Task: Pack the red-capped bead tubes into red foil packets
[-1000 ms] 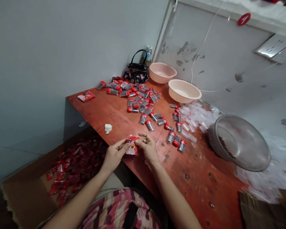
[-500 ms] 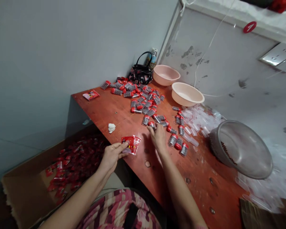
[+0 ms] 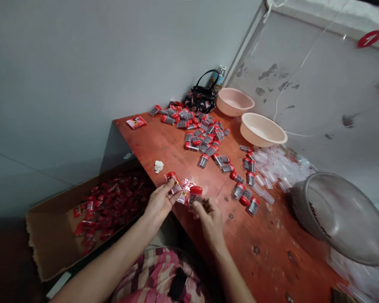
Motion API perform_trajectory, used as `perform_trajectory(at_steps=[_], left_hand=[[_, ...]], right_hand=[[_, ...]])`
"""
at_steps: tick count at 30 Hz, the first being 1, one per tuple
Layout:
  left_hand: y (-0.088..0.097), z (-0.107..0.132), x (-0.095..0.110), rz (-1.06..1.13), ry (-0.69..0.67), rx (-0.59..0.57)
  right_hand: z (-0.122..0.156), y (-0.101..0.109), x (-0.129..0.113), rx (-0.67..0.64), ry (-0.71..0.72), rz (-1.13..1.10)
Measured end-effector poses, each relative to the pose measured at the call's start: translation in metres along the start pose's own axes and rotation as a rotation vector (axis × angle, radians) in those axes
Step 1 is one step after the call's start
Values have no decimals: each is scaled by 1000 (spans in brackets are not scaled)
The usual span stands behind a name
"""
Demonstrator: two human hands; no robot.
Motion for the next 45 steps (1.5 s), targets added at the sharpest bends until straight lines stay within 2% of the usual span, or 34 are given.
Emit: perform_trajectory(at_steps=[4,15,22,26,33,40,42,45], left_hand=[[-8,0,-9,40,24,-24],[-26,13,-19,91,65,-54],[-42,22,-15,-101,7,-243],[-49,27,-9,-236,-34,-330],[-46,26,-15,-439,4,-351],[-56,27,-14,-617,100,-515],[-57,27,-14,-628,98,-524],[-54,23,-11,-594,42,-464]], right_hand=[[20,-13,4,36,16,19],[17,-13,1,53,57,16],[13,-14,4,60,28,-59],[12,-10,0,68,48,-30],[10,-10,-1,30,66,2],[3,-19,6,-145,-44,-198],[3,-16,2,-100,-11,-171],[4,-7,-6,25,62,-85]])
Point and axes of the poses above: each hand's wrist, its own z-axis away from the middle knuckle, its own y-axis out of the back of the hand, x = y × z, the point moved 9 cm from there along -z, towards the middle knuckle, and after that the axes turned 1 degree about y, right-handed, at the moved point
